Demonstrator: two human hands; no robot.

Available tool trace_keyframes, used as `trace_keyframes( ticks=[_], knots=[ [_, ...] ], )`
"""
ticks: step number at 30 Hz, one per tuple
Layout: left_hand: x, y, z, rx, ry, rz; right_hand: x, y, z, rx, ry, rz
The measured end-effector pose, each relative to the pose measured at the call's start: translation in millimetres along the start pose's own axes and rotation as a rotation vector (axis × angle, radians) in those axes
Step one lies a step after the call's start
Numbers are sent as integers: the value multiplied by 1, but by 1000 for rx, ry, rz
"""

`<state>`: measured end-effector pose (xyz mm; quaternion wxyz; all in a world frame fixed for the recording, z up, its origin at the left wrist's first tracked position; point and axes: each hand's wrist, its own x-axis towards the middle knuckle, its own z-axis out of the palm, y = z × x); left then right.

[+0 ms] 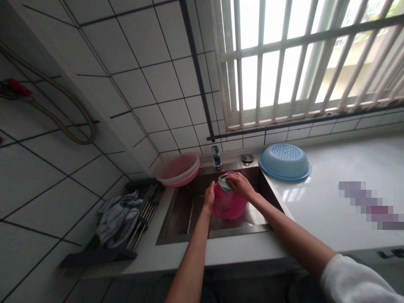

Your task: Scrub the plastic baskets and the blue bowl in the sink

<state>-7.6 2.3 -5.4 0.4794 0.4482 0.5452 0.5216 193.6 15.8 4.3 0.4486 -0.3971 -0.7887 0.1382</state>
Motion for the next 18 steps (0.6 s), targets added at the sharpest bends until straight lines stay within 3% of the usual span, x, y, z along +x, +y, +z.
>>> trace_keyframes(
  ticks=[3,8,10,14,16,18],
  knots=[
    [0,-3,2,-31,8,14,-4,-7,6,-50,-4,-9],
    [3,-5,0,-9,88,8,-11,-29,20,-23,-237,-314],
    [3,-5,-1,9,91,26,-12,-22,21,-19,-205,-257],
    [2,-7,-2,35,75,73,-13,1,21,-65,-30,66],
    [3,-8,-2,30,75,75,-15,-1,23,-97,-40,52],
    [5,-9,-3,-2,87,71,-19,-13,26,-120,-117,-93]
  ],
)
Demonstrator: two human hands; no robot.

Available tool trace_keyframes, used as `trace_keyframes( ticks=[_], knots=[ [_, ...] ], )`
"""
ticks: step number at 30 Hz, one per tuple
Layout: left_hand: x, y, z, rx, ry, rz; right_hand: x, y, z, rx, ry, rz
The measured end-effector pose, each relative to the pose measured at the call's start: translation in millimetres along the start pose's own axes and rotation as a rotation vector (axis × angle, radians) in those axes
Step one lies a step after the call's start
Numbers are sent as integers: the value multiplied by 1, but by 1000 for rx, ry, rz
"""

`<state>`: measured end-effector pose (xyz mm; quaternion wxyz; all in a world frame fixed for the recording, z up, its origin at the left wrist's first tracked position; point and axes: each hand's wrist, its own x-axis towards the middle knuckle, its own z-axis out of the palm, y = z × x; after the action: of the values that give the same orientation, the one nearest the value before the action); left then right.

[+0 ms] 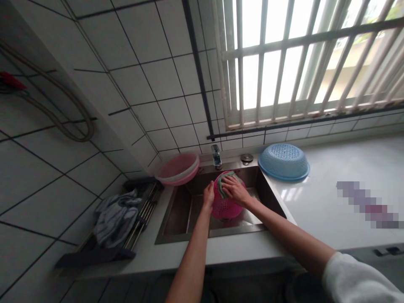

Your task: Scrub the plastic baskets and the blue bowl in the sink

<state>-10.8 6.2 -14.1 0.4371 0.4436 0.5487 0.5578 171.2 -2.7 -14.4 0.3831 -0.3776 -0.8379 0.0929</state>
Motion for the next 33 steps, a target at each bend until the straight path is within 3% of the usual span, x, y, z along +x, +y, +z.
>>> trace_keyframes(
  ticks=[2,4,9,13,17,19,24,27,33],
  knots=[
    [1,0,-2,-33,13,-18,-2,-12,1,-5,-71,-135],
    [2,0,-3,-41,4,-19,-3,-14,0,8,-78,-141],
    [2,1,0,53,-52,92,-2,18,-4,63,115,238],
    [4,3,1,174,-89,161,-3,31,-5,58,83,320],
    [6,7,-8,331,92,143,-2,12,0,-25,8,262],
    [7,9,-12,372,119,110,-1,-2,5,-65,-29,183],
    [13,19,-13,428,47,4,0,-24,12,-64,-97,-82],
    [19,23,-12,462,18,-84,-1,-17,11,4,-110,-124],
    [22,16,-16,464,91,-164,-1,20,1,150,50,242]
  ],
)
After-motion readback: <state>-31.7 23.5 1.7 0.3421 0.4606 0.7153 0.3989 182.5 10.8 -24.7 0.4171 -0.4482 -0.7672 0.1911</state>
